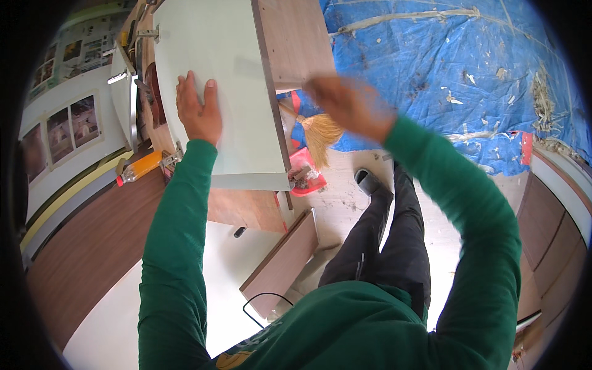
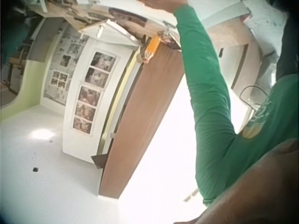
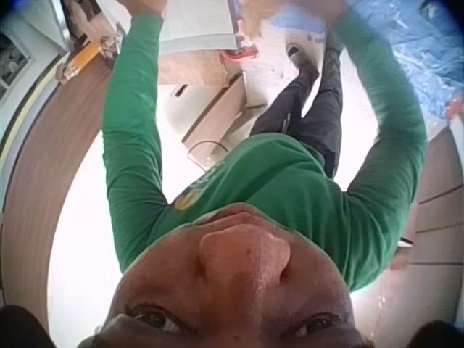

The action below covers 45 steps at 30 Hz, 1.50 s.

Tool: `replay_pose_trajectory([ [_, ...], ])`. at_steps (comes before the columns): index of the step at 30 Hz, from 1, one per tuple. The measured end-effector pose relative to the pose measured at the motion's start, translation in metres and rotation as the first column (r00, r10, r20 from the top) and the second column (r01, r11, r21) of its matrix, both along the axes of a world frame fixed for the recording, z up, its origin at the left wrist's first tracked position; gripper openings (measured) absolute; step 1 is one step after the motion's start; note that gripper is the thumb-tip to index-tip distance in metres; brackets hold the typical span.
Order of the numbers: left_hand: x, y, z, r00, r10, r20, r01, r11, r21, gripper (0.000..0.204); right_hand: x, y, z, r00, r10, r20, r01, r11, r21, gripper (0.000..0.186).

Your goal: The person sands the edges of a white cabinet door with a sanding block, flips the door to work on different sides, and wipes the surface with a cloth. The person also uses a utility knife to trim the edge of the door.

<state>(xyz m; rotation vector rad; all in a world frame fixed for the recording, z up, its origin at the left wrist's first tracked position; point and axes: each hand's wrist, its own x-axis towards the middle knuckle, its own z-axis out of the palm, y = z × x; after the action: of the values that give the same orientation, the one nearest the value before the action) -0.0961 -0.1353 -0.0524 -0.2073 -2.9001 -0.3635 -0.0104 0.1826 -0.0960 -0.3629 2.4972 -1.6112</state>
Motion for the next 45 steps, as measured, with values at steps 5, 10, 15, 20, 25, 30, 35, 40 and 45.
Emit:
replay_pose_trajectory([
  [5,-0.006,0.004,-0.002,1.0,-0.02,0.0,0.02,1.0,0.022,0.071,-0.183,-0.007,-0.015,0.922,-0.359,-0.146,0.337,0.929,-0.156,0.021],
  [10,-0.008,0.008,-0.002,0.998,-0.055,-0.019,0.055,0.998,0.014,0.072,-0.243,-0.005,-0.031,0.877,-0.323,-0.354,0.319,0.945,-0.073,0.02],
  [15,-0.003,-0.002,-0.006,0.999,-0.032,-0.02,0.032,0.999,0.006,0.074,-0.143,-0.013,-0.046,0.825,0.012,-0.566,0.014,0.999,0.042,0.02],
  [20,-0.005,-0.002,-0.008,0.999,-0.039,-0.025,0.04,0.999,0.003,0.076,0.005,-0.018,-0.019,0.887,0.314,-0.337,-0.288,0.949,0.125,0.044],
  [25,-0.006,-0.003,-0.009,0.999,-0.041,-0.027,0.041,0.999,-0.015,0.075,0.075,-0.025,0.001,0.879,0.432,-0.204,-0.421,0.902,0.099,0.035],
  [30,-0.005,-0.006,-0.01,0.998,-0.038,-0.048,0.038,0.999,-0.017,0.074,-0.009,-0.038,-0.023,0.955,-0.103,-0.278,0.083,0.993,-0.084,0.025],
  [35,-0.007,0.0,-0.009,0.996,-0.043,-0.08,0.039,0.998,-0.054,0.067,-0.078,-0.04,-0.04,0.918,-0.299,-0.262,0.234,0.939,-0.251,0.021],
  [40,-0.005,-0.006,-0.012,0.997,-0.04,-0.064,0.041,0.999,0.014,0.073,0.027,-0.044,-0.048,0.918,0.052,-0.394,-0.068,0.997,-0.026,0.032],
  [45,-0.007,-0.005,-0.011,0.998,-0.034,-0.056,0.034,0.999,-0.001,0.073,0.107,-0.038,-0.026,0.964,0.243,-0.109,-0.256,0.959,-0.12,0.036],
])
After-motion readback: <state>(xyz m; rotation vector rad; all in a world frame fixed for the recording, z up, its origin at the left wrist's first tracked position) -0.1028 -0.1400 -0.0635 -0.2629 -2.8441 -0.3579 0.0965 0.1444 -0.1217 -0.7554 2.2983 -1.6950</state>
